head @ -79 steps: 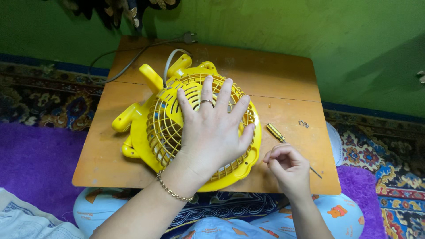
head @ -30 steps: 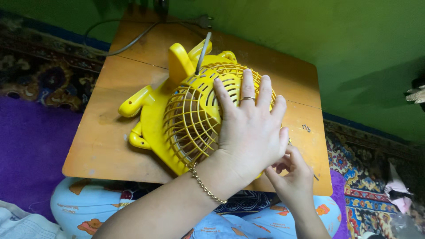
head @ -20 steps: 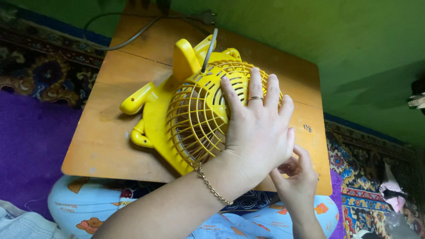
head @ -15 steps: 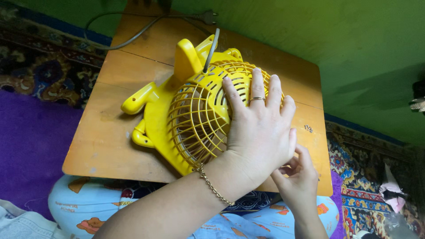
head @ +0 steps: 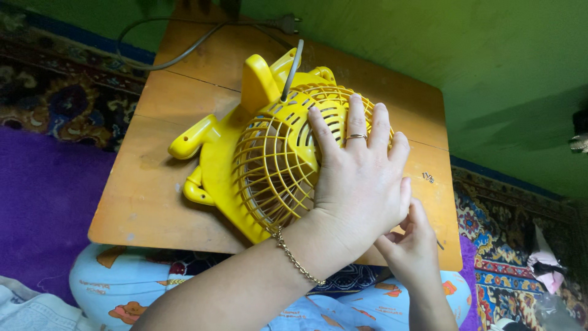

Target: The person reassembles a yellow and blue electric fan by attaching the front grille to the fan body and securing it with screws using a screwdriver. The person then rotates the fan to access different screw holes and continues tightening the screws.

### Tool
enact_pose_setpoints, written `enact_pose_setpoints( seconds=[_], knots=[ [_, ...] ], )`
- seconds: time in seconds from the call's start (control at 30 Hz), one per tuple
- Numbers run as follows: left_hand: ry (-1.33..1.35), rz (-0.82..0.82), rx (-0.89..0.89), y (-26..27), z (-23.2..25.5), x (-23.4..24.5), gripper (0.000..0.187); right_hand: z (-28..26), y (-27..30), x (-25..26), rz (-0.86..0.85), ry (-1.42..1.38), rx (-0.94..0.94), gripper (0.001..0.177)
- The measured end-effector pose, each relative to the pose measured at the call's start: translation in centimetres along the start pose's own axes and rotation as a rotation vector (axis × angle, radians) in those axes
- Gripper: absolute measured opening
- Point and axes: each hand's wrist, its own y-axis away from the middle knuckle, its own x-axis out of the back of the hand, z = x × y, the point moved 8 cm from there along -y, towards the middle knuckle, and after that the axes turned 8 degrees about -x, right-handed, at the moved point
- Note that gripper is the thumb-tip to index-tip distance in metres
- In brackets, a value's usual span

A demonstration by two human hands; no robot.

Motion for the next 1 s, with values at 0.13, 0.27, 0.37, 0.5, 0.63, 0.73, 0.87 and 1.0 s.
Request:
enact_pose_setpoints(
  seconds=[0.13, 0.27, 0.37, 0.5, 0.63, 0.73, 0.87, 1.0],
  knots=[
    [0.015, -0.015, 0.000, -0.1, 0.0, -0.1, 0.063, -0.5, 0.2, 0.3, 0.082, 0.158, -0.022, 0.052],
    [0.014, -0.003, -0.003, 0.0, 0.0, 0.0, 0.062, -1.8, 0.2, 0.4, 0.060, 0.268, 0.058, 0.061],
    [0.016, -0.003, -0.004, 0.0, -0.1, 0.0, 0.061, -2.1, -0.1, 0.4, 0.024, 0.243, 0.061, 0.067],
    [0.014, 0.008, -0.002, 0.0, -0.1, 0.1, 0.061, -0.9, -0.4, 0.6, -0.042, 0.162, -0.014, 0.066],
    [0.017, 0.006, -0.003, 0.0, -0.1, -0.1, 0.061, -0.4, -0.8, 0.5, -0.110, 0.063, 0.020, 0.062],
    [0.017, 0.014, -0.003, 0.0, 0.0, -0.1, 0.062, -0.6, -1.1, 0.3, -0.155, -0.004, 0.047, 0.060],
    [0.027, 0.019, 0.002, -0.1, 0.0, -0.1, 0.061, -1.2, -1.4, 0.6, -0.046, 0.294, 0.027, 0.065],
    [0.029, 0.022, 0.001, 0.0, 0.0, -0.2, 0.061, -2.7, -1.0, 0.3, -0.020, 0.371, 0.073, 0.065]
  ],
)
